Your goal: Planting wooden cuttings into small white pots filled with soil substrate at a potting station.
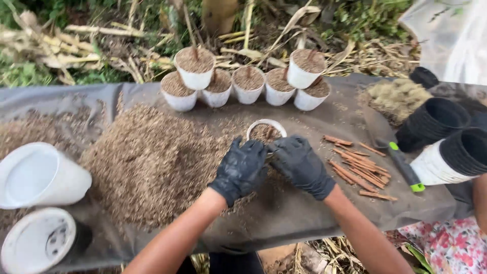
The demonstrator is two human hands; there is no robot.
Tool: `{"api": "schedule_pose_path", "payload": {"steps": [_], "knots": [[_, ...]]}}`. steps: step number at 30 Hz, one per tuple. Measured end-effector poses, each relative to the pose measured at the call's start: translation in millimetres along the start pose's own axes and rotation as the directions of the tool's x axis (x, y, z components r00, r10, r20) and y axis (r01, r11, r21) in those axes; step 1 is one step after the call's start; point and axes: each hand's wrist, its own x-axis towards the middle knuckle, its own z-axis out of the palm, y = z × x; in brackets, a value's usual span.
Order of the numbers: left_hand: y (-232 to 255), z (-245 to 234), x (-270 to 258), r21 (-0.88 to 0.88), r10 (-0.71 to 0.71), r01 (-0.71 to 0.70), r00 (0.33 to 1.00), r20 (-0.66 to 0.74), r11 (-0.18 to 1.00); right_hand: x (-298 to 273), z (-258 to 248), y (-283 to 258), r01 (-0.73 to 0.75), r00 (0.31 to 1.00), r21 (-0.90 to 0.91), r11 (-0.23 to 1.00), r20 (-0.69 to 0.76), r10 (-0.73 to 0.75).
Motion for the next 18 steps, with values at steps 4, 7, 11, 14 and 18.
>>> {"api": "schedule_pose_path", "payload": {"steps": [4, 7, 11, 14, 18], "knots": [[-6.2, 2.4, 1.6, -0.022, 0.052, -0.054, 0.994, -0.1, 0.998, -13.4, -36.8, 7.4, -0.064, 0.997, 0.094, 0.993, -0.035, 0.068], [-10.9, 5.2, 3.3, 0.019, 0.046, -0.044, 0.993, -0.112, 0.999, -39.3, -65.3, 22.4, -0.206, 0.978, 0.057, 0.977, 0.013, 0.206], [-8.4, -1.1, 10.9, -0.01, -0.054, 0.053, 0.99, -0.132, 0.999, -53.9, -107.8, 21.5, -0.407, 0.908, 0.135, 0.903, -0.048, 0.417], [-13.0, 8.2, 21.1, -0.013, -0.072, 0.071, 0.994, -0.084, 0.997, -43.4, -120.9, -7.3, -0.487, 0.871, 0.139, 0.862, -0.003, 0.492], [-22.6, 26.6, 24.7, 0.112, -0.04, 0.049, 0.996, -0.076, 0.993, -85.4, -75.7, 11.1, -0.46, 0.884, 0.224, 0.859, 0.017, 0.468]]}}
